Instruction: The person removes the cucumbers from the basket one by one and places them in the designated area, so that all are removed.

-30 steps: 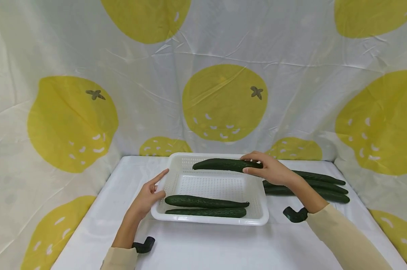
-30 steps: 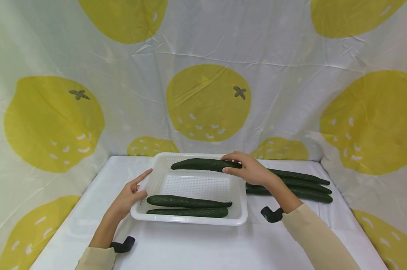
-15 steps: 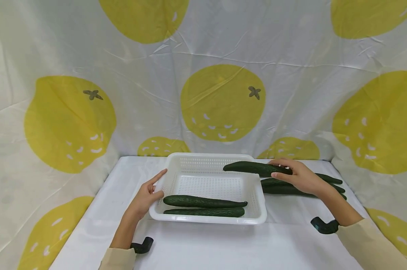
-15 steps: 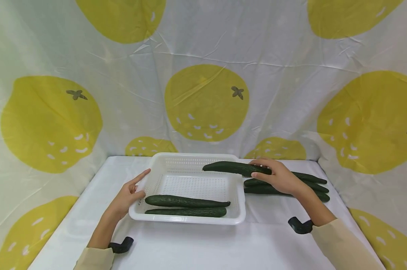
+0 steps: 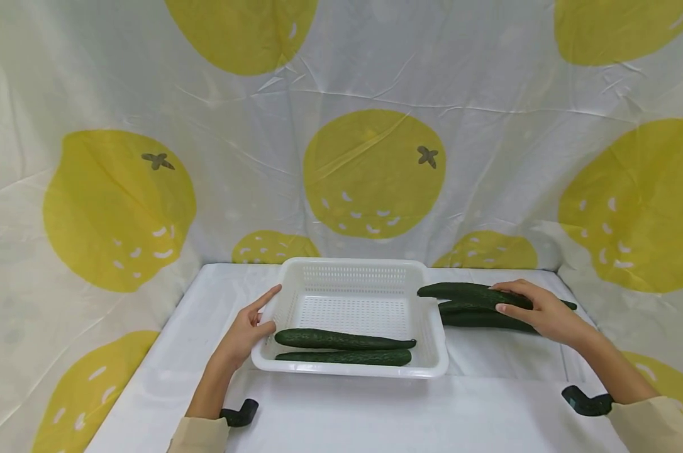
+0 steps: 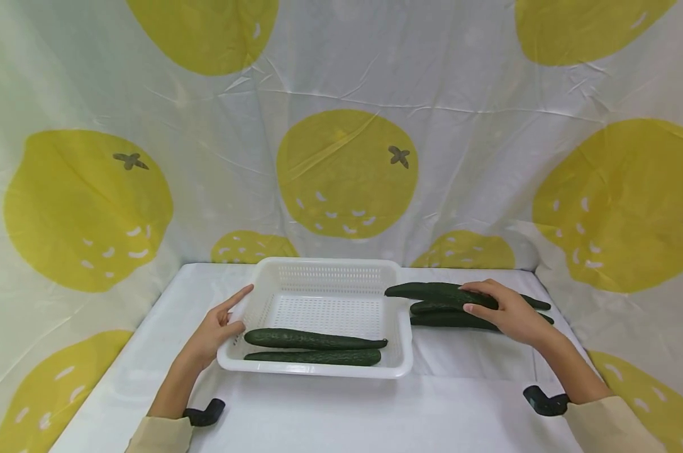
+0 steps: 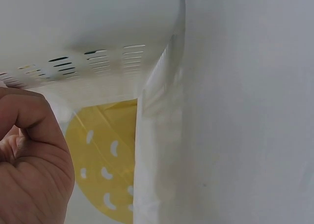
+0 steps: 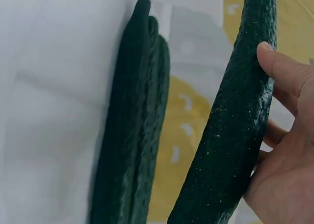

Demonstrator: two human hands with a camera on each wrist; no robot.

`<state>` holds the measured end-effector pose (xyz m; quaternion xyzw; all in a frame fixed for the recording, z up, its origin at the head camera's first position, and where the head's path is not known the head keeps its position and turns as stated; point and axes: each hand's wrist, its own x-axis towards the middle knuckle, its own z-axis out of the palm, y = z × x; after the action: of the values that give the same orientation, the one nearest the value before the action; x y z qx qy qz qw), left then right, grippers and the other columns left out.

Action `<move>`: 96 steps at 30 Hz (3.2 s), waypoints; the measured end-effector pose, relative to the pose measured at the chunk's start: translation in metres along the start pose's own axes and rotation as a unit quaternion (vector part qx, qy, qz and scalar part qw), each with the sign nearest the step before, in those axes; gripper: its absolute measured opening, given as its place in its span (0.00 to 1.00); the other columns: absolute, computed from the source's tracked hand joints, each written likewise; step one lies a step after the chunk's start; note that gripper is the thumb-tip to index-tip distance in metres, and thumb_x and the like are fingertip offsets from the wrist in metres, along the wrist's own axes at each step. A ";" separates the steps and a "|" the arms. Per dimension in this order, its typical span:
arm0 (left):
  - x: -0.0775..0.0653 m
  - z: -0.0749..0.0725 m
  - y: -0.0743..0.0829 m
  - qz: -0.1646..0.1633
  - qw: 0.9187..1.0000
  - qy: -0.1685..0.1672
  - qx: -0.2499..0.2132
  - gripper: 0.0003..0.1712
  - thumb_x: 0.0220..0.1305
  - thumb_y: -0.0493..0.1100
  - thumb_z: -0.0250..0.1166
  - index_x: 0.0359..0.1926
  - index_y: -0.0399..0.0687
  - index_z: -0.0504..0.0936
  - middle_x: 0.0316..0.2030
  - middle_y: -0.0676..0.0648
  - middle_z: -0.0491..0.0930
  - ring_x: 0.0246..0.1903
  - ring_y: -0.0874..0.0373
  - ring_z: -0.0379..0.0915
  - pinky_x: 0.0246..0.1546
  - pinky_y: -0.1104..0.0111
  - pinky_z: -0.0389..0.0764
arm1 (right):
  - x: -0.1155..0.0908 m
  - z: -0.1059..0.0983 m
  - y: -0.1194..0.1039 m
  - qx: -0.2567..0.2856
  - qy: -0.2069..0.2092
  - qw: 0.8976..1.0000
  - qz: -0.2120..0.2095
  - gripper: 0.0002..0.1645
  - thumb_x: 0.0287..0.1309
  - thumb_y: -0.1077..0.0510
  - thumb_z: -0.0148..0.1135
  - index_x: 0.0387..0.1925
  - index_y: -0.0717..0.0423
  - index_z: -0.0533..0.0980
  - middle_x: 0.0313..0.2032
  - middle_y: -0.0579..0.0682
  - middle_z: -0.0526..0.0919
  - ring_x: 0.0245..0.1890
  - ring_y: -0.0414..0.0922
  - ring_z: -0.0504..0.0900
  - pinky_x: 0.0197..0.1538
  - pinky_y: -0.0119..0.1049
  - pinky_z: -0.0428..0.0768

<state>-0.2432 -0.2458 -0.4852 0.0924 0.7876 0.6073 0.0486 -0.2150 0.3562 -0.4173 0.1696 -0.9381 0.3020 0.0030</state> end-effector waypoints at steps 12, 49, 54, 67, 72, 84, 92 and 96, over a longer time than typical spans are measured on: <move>-0.002 0.000 0.003 -0.009 1.000 -0.014 -0.007 0.49 0.60 0.27 0.59 0.80 0.62 0.62 0.15 0.56 0.61 0.14 0.66 0.56 0.18 0.72 0.68 | -0.030 0.001 0.045 -0.009 0.000 0.999 0.037 0.32 0.72 0.47 0.61 0.70 0.57 0.71 0.68 0.64 0.72 0.66 0.67 0.68 0.55 0.64 0.74; 0.000 0.000 0.003 0.004 1.000 -0.005 -0.015 0.48 0.59 0.26 0.59 0.79 0.59 0.64 0.16 0.57 0.58 0.16 0.67 0.54 0.19 0.74 0.65 | -0.029 0.039 0.069 -0.102 0.046 0.994 -0.008 0.25 0.59 0.47 0.74 0.56 0.51 0.83 0.51 0.52 0.84 0.51 0.56 0.80 0.50 0.55 0.79; 0.001 0.000 0.002 0.003 1.000 -0.007 -0.014 0.48 0.60 0.26 0.59 0.79 0.60 0.63 0.15 0.57 0.58 0.15 0.67 0.55 0.19 0.74 0.66 | -0.022 0.032 0.058 -0.093 0.051 0.994 0.002 0.26 0.63 0.45 0.70 0.58 0.52 0.81 0.53 0.52 0.83 0.51 0.54 0.80 0.50 0.53 0.78; -0.002 0.000 0.002 -0.001 1.000 -0.007 -0.015 0.48 0.59 0.26 0.59 0.79 0.59 0.63 0.15 0.57 0.59 0.15 0.67 0.55 0.19 0.73 0.66 | 0.011 0.030 0.016 -0.039 0.048 0.998 -0.012 0.27 0.69 0.44 0.64 0.64 0.50 0.77 0.55 0.53 0.85 0.53 0.51 0.82 0.56 0.43 0.80; -0.002 0.000 0.002 -0.001 1.000 -0.016 -0.024 0.48 0.60 0.26 0.58 0.80 0.59 0.62 0.15 0.57 0.60 0.14 0.66 0.58 0.20 0.72 0.71 | 0.025 0.036 -0.005 -0.021 0.042 0.998 -0.030 0.25 0.70 0.45 0.63 0.64 0.48 0.77 0.51 0.49 0.86 0.49 0.44 0.81 0.54 0.38 0.80; -0.001 0.000 0.002 -0.007 0.999 -0.028 -0.043 0.49 0.60 0.26 0.57 0.80 0.59 0.60 0.15 0.56 0.64 0.16 0.65 0.64 0.23 0.70 0.78 | 0.052 0.050 -0.058 0.018 0.033 0.996 -0.086 0.26 0.69 0.46 0.65 0.64 0.50 0.77 0.53 0.45 0.85 0.51 0.47 0.82 0.56 0.51 0.80; -0.001 0.000 0.004 -0.007 0.999 -0.023 -0.035 0.48 0.60 0.26 0.57 0.80 0.59 0.61 0.15 0.56 0.63 0.16 0.65 0.63 0.23 0.70 0.77 | 0.068 0.071 -0.094 0.052 0.007 0.992 -0.117 0.25 0.68 0.46 0.65 0.64 0.46 0.77 0.53 0.46 0.83 0.50 0.44 0.81 0.57 0.49 0.80; -0.002 0.000 0.004 -0.006 0.999 -0.023 -0.034 0.48 0.60 0.26 0.58 0.80 0.59 0.61 0.15 0.56 0.62 0.15 0.65 0.61 0.23 0.71 0.75 | 0.077 0.085 -0.112 0.073 -0.011 0.987 -0.140 0.25 0.68 0.47 0.66 0.63 0.45 0.77 0.53 0.43 0.82 0.51 0.46 0.81 0.57 0.47 0.80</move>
<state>-0.2411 -0.2449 -0.4813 0.0999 0.7660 0.6309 0.0729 -0.2432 0.1985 -0.4148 0.3025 -0.8803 0.3648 0.0228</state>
